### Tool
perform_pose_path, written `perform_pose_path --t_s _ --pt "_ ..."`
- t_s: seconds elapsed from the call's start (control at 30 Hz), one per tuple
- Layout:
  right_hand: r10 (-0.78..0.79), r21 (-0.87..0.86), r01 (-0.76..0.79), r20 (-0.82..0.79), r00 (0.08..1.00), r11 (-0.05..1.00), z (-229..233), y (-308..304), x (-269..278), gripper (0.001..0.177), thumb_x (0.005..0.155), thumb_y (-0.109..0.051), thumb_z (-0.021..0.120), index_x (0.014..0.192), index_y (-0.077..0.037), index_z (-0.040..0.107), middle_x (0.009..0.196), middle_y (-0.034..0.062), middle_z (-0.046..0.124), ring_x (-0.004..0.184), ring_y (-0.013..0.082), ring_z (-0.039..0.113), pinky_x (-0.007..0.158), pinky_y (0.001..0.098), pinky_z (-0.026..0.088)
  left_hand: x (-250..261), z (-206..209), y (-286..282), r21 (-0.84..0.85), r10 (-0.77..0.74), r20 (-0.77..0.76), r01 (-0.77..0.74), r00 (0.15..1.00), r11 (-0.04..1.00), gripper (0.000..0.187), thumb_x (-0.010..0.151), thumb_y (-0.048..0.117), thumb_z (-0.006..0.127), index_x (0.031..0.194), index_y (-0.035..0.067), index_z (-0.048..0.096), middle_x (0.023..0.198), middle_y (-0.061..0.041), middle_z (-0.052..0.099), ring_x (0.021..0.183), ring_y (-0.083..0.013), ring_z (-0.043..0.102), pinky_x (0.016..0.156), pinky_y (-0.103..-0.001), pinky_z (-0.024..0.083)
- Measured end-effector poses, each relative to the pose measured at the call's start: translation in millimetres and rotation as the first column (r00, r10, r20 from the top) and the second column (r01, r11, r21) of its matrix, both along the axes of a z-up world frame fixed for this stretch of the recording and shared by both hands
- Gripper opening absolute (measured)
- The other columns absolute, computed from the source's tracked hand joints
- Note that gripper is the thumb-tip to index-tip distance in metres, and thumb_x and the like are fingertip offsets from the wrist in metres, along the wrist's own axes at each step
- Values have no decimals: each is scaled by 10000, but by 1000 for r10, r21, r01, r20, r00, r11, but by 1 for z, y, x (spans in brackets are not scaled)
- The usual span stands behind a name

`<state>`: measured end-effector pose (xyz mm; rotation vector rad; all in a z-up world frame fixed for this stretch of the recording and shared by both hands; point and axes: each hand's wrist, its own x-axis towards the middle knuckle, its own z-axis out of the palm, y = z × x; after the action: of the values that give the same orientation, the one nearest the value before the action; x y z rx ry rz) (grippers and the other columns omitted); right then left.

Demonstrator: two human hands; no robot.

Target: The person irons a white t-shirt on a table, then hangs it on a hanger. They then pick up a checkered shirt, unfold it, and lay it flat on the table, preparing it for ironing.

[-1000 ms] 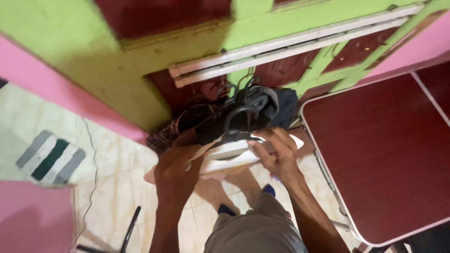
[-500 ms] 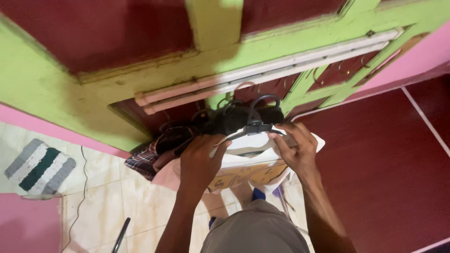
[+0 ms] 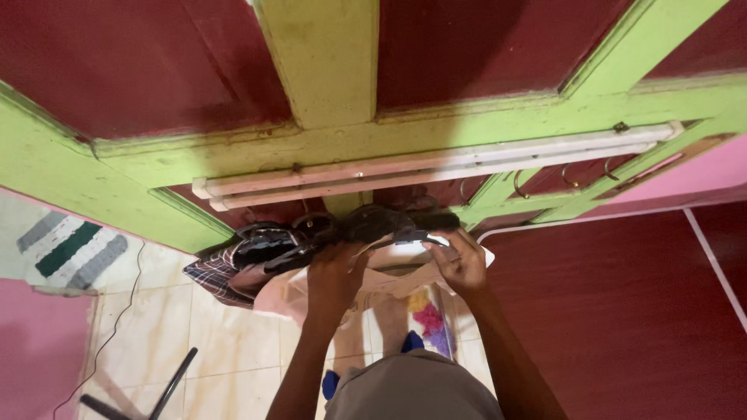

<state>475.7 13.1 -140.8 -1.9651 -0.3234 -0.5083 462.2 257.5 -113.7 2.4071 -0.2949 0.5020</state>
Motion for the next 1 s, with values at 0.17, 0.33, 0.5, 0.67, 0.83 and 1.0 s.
perform_pose_path --t_s 0.17,0.33,0.5,0.67,0.83,1.0 --pt "-24 -37 20 -104 994 999 -7 -2 8 253 861 -45 793 1103 -48 720 987 110 721 859 205 709 717 315 577 -9 -5 -11 6 83 81 -84 993 996 173 879 169 747 1014 60 741 923 -110 718 900 -318 658 823 -447 491" --pt "49 6 -48 -40 998 999 -11 -7 10 286 851 2 722 1131 -53 706 1038 98 724 939 207 711 755 318 583 -11 -3 -17 33 78 132 -83 988 996 188 887 108 714 1066 52 726 940 -106 676 919 -313 624 825 -441 462" --pt "23 -130 -23 -8 1000 991 -31 -7 15 224 870 -74 735 1093 -70 720 989 88 709 906 262 672 809 386 504 -7 -6 -20 13 82 140 -85 987 996 198 902 104 716 1097 86 741 974 -90 673 938 -300 611 846 -441 458" --pt "-16 -207 22 32 999 978 -30 -14 10 220 851 -112 736 1070 -85 740 942 79 693 884 284 623 817 415 464 -17 -8 -27 41 164 247 -180 955 983 243 884 130 722 1119 67 710 1095 -140 640 968 -315 580 844 -456 448" --pt "40 -174 -30 53 998 984 -26 -17 8 181 913 -96 714 1093 -71 718 1007 92 703 931 280 626 840 403 485 -17 -23 -30 116 146 257 -181 955 977 229 900 96 703 1128 78 709 1065 -108 640 1001 -308 587 879 -464 435" --pt "0 -155 7 44 999 988 -19 -17 8 182 899 -54 699 1080 -64 715 976 109 696 898 299 620 817 402 497 -16 -27 -34 147 172 241 -211 955 966 238 893 65 695 1129 90 715 1102 -99 655 1049 -305 600 934 -469 435"
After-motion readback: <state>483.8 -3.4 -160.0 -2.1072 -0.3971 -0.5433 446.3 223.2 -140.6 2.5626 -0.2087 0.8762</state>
